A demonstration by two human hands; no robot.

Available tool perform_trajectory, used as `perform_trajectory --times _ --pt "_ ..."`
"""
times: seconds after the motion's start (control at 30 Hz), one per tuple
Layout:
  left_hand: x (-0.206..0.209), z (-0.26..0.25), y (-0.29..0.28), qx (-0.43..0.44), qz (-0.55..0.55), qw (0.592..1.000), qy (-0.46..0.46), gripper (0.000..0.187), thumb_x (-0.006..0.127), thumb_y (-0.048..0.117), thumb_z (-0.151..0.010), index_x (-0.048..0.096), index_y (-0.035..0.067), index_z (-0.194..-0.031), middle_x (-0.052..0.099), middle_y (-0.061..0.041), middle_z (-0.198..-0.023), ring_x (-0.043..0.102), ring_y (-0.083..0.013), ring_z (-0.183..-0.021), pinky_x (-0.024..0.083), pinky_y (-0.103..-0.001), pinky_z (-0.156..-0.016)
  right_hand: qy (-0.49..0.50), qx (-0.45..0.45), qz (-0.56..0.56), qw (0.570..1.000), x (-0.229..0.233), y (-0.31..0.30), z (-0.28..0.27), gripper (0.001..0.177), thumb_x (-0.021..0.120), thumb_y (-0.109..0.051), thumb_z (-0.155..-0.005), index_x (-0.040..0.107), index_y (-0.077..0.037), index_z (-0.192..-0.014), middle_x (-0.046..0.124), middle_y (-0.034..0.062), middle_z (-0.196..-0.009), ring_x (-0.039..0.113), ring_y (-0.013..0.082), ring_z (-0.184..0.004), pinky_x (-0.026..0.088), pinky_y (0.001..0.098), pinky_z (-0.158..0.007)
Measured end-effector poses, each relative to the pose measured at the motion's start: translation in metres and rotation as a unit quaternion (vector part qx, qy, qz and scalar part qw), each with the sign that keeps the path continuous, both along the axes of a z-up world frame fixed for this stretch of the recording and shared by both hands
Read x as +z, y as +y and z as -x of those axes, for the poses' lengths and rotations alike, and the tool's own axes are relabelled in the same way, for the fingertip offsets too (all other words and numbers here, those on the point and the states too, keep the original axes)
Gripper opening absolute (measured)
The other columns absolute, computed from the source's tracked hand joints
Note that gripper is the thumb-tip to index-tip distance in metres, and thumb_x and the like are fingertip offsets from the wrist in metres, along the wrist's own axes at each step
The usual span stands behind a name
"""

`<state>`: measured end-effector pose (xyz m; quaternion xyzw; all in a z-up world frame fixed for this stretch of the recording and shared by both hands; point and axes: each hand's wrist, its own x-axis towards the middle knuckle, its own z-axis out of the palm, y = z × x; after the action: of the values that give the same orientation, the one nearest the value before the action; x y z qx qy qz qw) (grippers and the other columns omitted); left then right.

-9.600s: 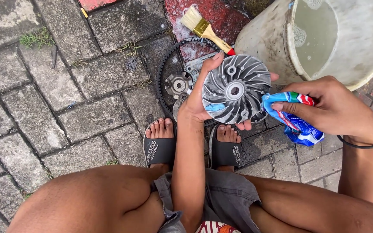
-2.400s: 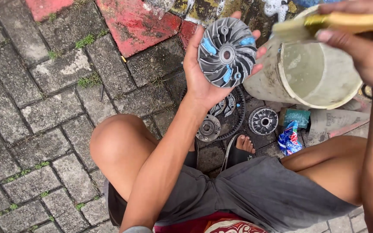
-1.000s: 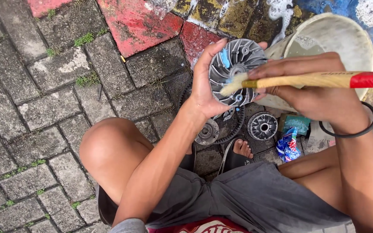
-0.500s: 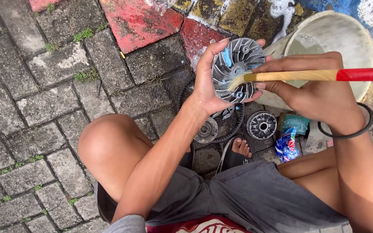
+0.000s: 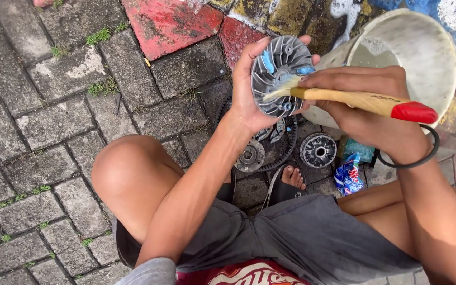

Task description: Cleaning a motorcycle fan pulley by scrubbing it with a brush and rinsing it in a bucket of soapy water.

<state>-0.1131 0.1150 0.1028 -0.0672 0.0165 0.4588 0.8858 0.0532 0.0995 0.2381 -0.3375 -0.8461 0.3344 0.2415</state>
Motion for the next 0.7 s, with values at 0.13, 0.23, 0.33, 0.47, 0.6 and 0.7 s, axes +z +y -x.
perform_trajectory --times 0.13,0.23,0.33,0.47,0.6,0.7 --pt "-0.004 0.005 0.007 -0.061 -0.039 0.995 -0.071 0.065 0.063 0.052 -0.101 0.059 0.001 -0.142 0.067 -0.023 -0.128 0.067 -0.0331 -0.111 0.048 -0.049 -0.105 0.059 0.055 0.02 0.997 -0.014 0.002 -0.004 0.015 0.068 -0.003 -0.096 0.071 0.0 -0.111 0.076 0.0178 -0.115 0.078 0.0324 -0.111 0.067 0.0394 -0.1" --pt "0.002 0.008 0.001 -0.092 -0.049 0.993 -0.058 0.066 0.06 0.055 -0.101 0.059 0.002 -0.141 0.067 -0.019 -0.122 0.064 -0.0334 -0.104 0.045 -0.05 -0.092 0.021 0.041 0.027 0.999 0.003 -0.002 -0.004 0.019 0.065 -0.006 -0.098 0.072 0.003 -0.112 0.074 0.02 -0.118 0.075 0.0345 -0.115 0.062 0.0444 -0.108" --pt "-0.003 0.005 0.004 -0.079 -0.063 0.995 -0.028 0.061 0.059 0.051 -0.1 0.065 0.003 -0.136 0.068 -0.017 -0.119 0.062 -0.034 -0.105 0.048 -0.049 -0.087 0.01 0.035 0.018 0.999 0.013 -0.003 0.003 0.02 0.063 -0.007 -0.098 0.073 0.005 -0.11 0.074 0.0199 -0.117 0.073 0.0341 -0.117 0.059 0.0449 -0.11" --pt "0.012 0.015 0.003 -0.143 -0.039 0.988 0.04 0.075 0.056 0.066 -0.095 0.053 0.022 -0.155 0.064 -0.014 -0.133 0.067 -0.0275 -0.091 0.055 -0.042 -0.068 -0.022 0.027 -0.014 0.999 -0.001 0.008 -0.013 0.018 0.069 -0.003 -0.098 0.074 0.006 -0.113 0.074 0.0196 -0.117 0.074 0.0325 -0.112 0.061 0.0469 -0.11" --pt "0.01 0.012 0.003 -0.133 -0.021 0.991 0.023 0.08 0.064 0.063 -0.088 0.055 0.012 -0.148 0.062 -0.01 -0.086 0.06 -0.0238 -0.067 0.049 -0.037 -0.059 0.03 0.019 0.006 0.999 0.011 0.0 0.005 0.014 0.067 -0.004 -0.097 0.074 0.004 -0.106 0.076 0.0202 -0.111 0.077 0.0313 -0.106 0.064 0.0403 -0.1" --pt "0.002 0.013 -0.005 -0.118 -0.04 0.992 -0.022 0.079 0.058 0.055 -0.095 0.049 0.008 -0.157 0.066 -0.024 -0.128 0.071 -0.0328 -0.1 0.062 -0.047 -0.074 0.012 0.001 0.013 1.0 0.005 -0.006 -0.003 0.017 0.068 -0.006 -0.097 0.074 0.004 -0.108 0.074 0.02 -0.116 0.076 0.0291 -0.108 0.059 0.045 -0.112"
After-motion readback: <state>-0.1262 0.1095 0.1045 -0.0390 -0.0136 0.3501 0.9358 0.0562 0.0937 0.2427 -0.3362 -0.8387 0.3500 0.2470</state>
